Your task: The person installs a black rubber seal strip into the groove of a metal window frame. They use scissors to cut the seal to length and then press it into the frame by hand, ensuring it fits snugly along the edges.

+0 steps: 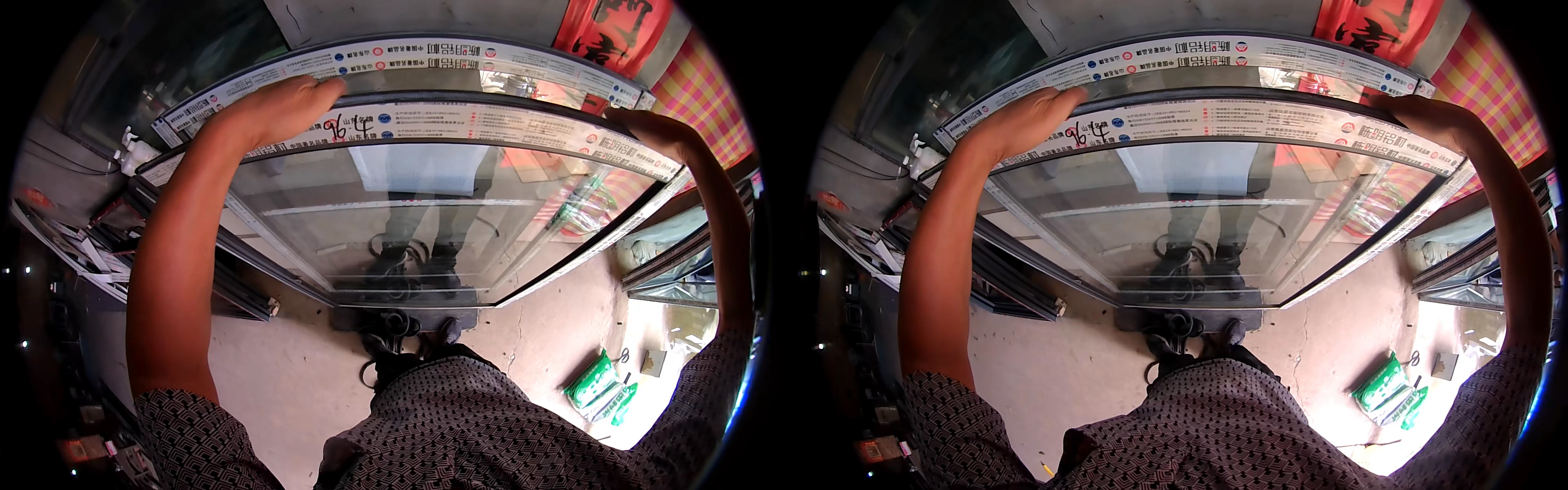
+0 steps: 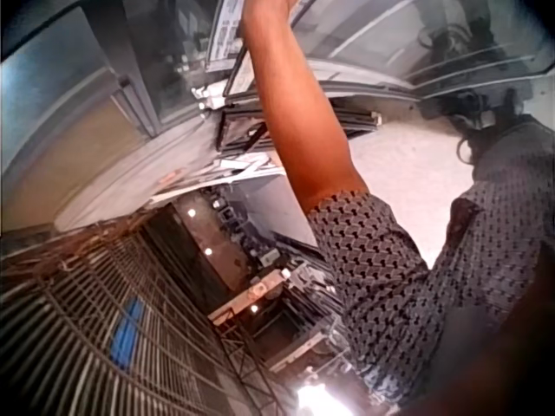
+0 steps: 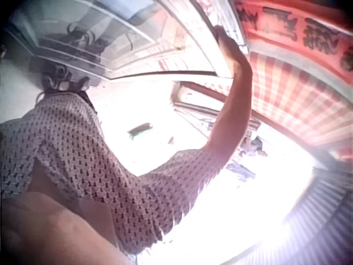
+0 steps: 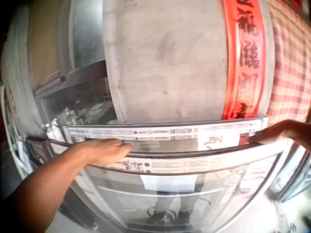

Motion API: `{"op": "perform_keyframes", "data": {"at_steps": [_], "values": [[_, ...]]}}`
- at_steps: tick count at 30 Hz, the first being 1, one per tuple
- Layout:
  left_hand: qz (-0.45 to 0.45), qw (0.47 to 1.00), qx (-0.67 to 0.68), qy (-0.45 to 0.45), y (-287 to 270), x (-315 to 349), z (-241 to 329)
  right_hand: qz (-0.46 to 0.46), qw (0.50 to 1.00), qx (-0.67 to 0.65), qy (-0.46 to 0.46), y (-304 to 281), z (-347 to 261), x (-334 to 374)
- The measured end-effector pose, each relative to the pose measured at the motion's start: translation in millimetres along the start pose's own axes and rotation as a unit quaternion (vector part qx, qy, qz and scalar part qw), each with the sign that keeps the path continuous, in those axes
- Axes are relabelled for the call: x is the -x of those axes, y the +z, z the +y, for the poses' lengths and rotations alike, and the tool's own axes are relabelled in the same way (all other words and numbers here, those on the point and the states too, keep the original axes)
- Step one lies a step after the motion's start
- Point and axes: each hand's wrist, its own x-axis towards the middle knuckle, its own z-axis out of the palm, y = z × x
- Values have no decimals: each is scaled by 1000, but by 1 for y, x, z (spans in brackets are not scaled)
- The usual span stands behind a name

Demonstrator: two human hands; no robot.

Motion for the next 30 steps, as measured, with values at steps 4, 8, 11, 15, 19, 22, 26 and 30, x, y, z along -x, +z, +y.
{"op": "perform_keyframes", "data": {"at_steps": [4,8,11,15,19,22,26,30], "values": [[-6,1000,12,18,-4,10,3,-29,997,65,-31,23,-56,-3],[-23,1000,-11,12,-12,22,20,-26,989,103,-100,56,-124,6],[7,998,-14,58,-9,21,11,-2,976,106,-188,77,-150,-4],[-6,998,-3,66,-10,23,12,-18,958,58,-280,104,-185,-18],[-29,997,43,48,-9,13,6,-24,951,60,-302,115,-203,-26],[-59,994,74,61,-9,9,21,-46,953,76,-289,112,-205,-28],[-73,977,130,149,-4,2,43,15,933,-5,-359,116,-202,-19],[-141,969,139,144,-2,-18,62,50,933,-43,-354,113,-207,-5]]}}
